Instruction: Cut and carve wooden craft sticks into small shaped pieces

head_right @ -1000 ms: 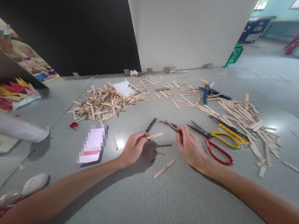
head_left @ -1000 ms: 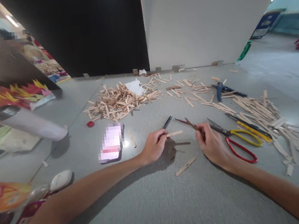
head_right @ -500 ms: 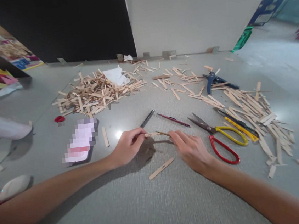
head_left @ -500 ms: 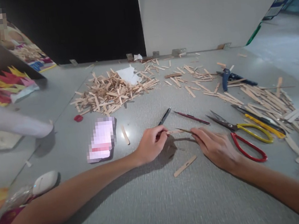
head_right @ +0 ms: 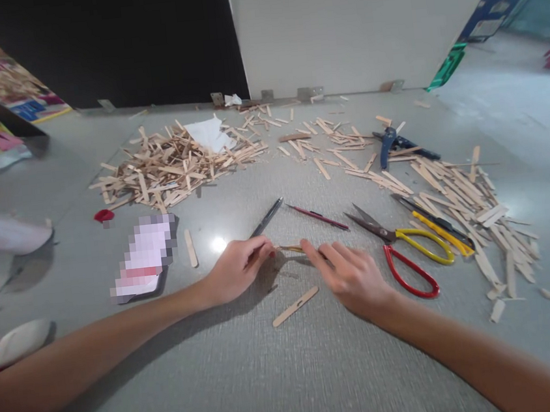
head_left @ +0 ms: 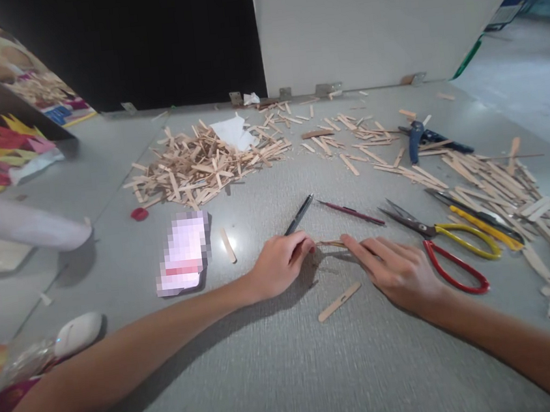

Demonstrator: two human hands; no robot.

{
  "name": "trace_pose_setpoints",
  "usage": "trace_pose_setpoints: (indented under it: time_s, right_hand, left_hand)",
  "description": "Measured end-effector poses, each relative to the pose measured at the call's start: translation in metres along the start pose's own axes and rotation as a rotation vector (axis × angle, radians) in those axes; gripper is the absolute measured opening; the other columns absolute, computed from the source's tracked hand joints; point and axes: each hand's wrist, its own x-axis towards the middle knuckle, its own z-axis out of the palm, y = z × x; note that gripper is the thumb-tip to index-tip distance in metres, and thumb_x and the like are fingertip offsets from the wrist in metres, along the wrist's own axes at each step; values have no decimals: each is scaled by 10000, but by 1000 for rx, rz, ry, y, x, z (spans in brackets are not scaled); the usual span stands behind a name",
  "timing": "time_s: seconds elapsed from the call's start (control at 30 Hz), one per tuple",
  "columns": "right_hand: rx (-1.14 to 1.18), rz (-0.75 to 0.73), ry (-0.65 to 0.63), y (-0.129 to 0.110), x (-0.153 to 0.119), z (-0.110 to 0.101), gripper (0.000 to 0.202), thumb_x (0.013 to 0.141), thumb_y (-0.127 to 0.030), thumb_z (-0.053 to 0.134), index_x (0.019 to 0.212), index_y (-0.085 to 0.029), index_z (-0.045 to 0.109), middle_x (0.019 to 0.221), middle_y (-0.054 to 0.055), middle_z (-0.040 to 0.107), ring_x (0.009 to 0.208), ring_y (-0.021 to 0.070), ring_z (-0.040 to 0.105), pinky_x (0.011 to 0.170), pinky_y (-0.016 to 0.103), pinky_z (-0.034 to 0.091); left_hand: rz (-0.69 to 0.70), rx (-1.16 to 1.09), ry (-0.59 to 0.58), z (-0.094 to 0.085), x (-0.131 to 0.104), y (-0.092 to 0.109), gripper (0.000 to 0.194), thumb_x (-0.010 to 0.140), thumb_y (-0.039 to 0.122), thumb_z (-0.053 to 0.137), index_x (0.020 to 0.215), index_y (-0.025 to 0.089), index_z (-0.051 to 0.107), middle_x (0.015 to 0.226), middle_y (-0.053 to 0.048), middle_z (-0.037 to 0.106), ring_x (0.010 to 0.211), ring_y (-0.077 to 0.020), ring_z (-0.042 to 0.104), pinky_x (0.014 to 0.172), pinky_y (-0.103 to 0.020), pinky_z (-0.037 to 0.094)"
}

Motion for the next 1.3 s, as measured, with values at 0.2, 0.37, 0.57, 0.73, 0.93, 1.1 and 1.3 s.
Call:
trace_pose_setpoints:
  time_s: [0.2, 0.37, 0.57, 0.73, 0.93, 1.1, 1.3]
  right_hand:
    - [-50, -35, -10, -1, 2, -4, 365, 1067, 23, 415, 1279, -27, 707, 751, 39, 714, 605, 166, 615, 547, 298, 486]
    - [-65, -33, -26, -3, 2, -4, 390, 1087, 18, 367, 1268, -12, 710, 765, 51, 729, 615, 172, 621, 563, 309, 483]
    - [-109, -65, -23, -4, 8, -9, 403, 1082, 32, 349, 1203, 4, 733, 718, 37, 709, 595, 183, 612, 583, 332, 453]
    - [-167, -119, -94, -4, 19, -17, 386, 1023, 62, 392, 1111, -17, 759, 692, 39, 690, 611, 193, 645, 574, 340, 415]
    - [-256, -112, -302, -12, 30, -22, 348, 891, 90, 468, 1020, -85, 740, 659, 33, 647, 507, 191, 630, 486, 319, 332]
    - [-291, -106, -578, -13, 46, -25, 331, 929, 92, 435, 895, -124, 684, 659, 70, 669, 512, 201, 657, 462, 323, 204]
    - [-212, -123, -733, 8, 57, -11, 260, 952, 53, 509, 966, -137, 685, 686, 75, 741, 527, 203, 679, 466, 330, 152]
  left_hand:
    - [7, 35, -15, -1, -1, 1, 394, 1094, 378, 396, 820, 195, 611, 599, 41, 515, 514, -131, 441, 598, -257, 335]
    - [16, 53, -9, -1, 0, 1, 391, 1091, 363, 380, 814, 196, 602, 597, 44, 511, 511, -131, 437, 597, -256, 337]
    - [46, 92, -6, 0, -1, -2, 390, 1086, 348, 357, 807, 199, 586, 587, 43, 509, 501, -130, 442, 581, -252, 339]
    - [88, 135, -18, 4, 0, -6, 386, 1072, 374, 336, 789, 213, 544, 573, 46, 478, 492, -135, 441, 575, -255, 337]
    - [92, 199, -6, 6, 1, -9, 398, 1071, 405, 308, 786, 226, 520, 587, 32, 494, 525, -158, 461, 591, -274, 320]
    - [73, 246, 4, 8, 0, -9, 330, 1040, 346, 328, 796, 227, 516, 648, 4, 571, 577, -175, 528, 606, -279, 327]
    - [34, 293, 24, 11, 1, -10, 384, 1061, 375, 320, 801, 227, 560, 664, -25, 611, 614, -203, 570, 619, -291, 340]
